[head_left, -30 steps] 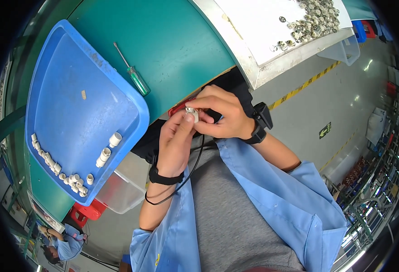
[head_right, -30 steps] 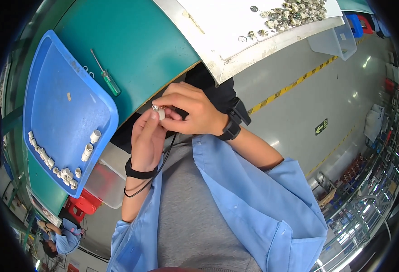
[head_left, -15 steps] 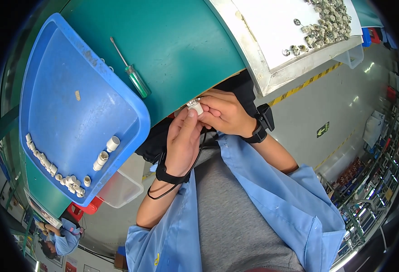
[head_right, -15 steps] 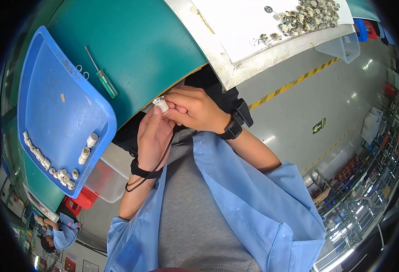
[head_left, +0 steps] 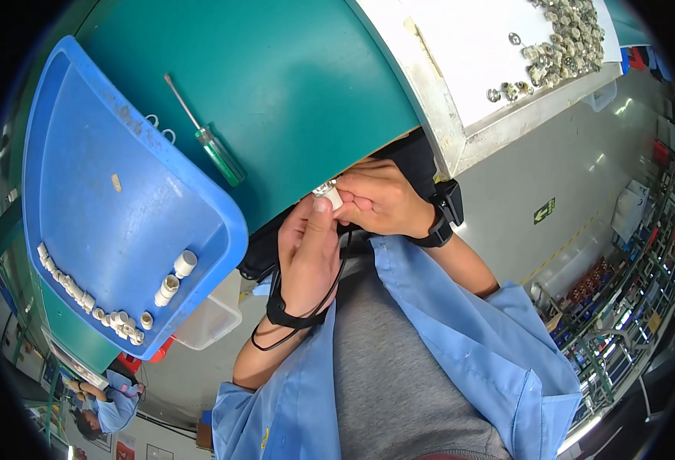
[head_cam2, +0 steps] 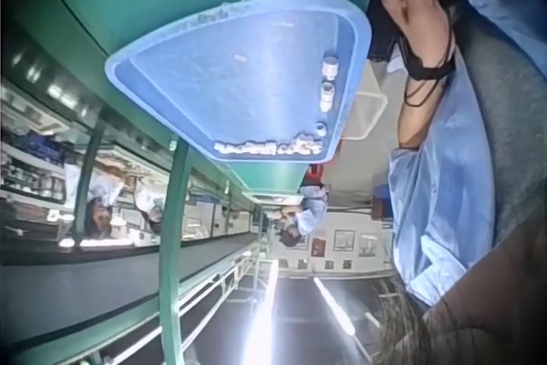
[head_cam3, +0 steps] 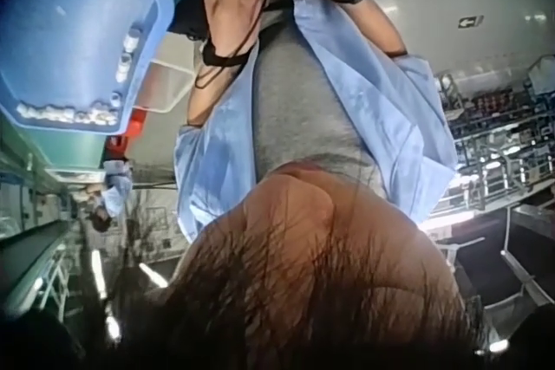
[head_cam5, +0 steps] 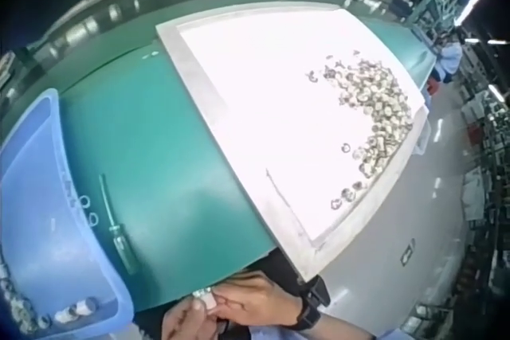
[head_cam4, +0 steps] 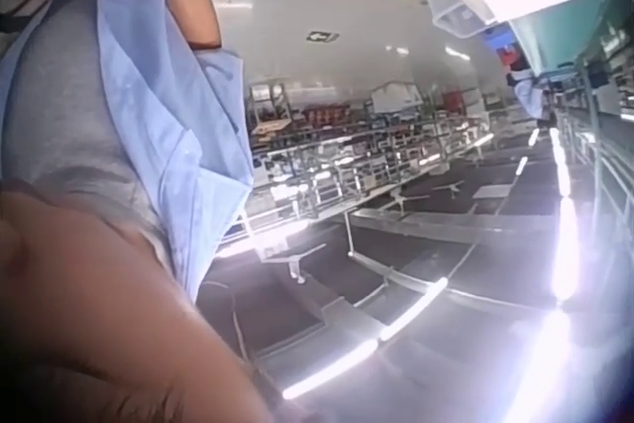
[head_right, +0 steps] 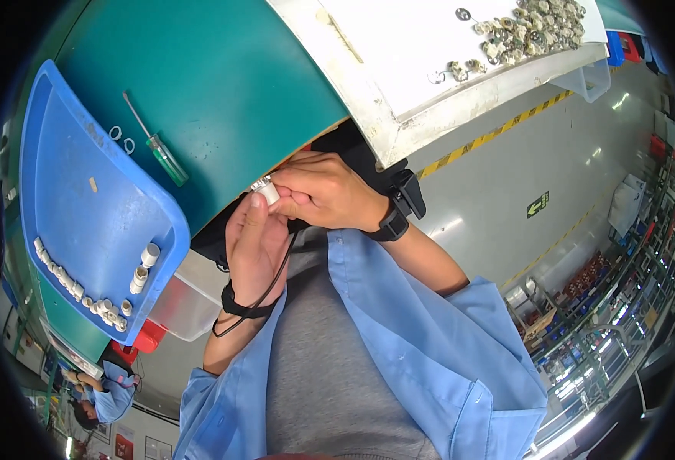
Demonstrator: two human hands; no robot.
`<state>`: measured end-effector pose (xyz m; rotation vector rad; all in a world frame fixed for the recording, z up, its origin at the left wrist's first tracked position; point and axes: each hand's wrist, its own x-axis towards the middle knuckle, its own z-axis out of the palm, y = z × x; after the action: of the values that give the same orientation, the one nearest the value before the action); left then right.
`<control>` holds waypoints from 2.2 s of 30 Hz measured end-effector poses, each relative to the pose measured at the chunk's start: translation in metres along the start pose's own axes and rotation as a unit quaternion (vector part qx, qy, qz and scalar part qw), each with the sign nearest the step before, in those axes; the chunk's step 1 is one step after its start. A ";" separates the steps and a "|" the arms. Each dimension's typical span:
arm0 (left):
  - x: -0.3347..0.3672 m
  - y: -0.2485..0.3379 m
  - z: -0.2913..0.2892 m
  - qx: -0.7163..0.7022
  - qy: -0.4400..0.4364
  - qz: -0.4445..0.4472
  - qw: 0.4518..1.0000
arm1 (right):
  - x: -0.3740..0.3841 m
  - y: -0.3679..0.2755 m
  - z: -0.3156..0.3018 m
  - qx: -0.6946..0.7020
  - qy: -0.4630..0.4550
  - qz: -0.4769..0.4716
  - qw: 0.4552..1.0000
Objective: The person picks up a white plastic component and a metal contact by hand, fits the metal piece into the plastic housing, and places the assembled unit onto a blue tray. This process is repeated for several more components.
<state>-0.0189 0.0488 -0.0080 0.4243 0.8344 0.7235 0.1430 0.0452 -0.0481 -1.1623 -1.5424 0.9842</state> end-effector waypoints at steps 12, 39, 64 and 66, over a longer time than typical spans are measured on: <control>0.001 -0.004 -0.010 0.068 -0.045 0.034 0.996 | 0.000 0.006 -0.001 -0.057 0.016 -0.098 0.993; -0.038 0.032 0.029 0.170 -0.062 0.060 0.982 | -0.009 -0.059 -0.022 -0.133 0.024 -0.123 0.983; 0.451 0.306 0.141 0.765 -0.006 0.325 0.557 | 0.074 -0.042 -0.238 -0.542 0.250 0.115 0.794; 0.437 0.305 0.138 0.790 0.024 0.340 0.510 | 0.073 -0.042 -0.236 -0.545 0.245 0.112 0.794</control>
<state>0.1657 0.5656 0.0337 2.5523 1.2182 0.4338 0.3539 0.1208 0.0635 -2.2091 -1.5207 -0.2424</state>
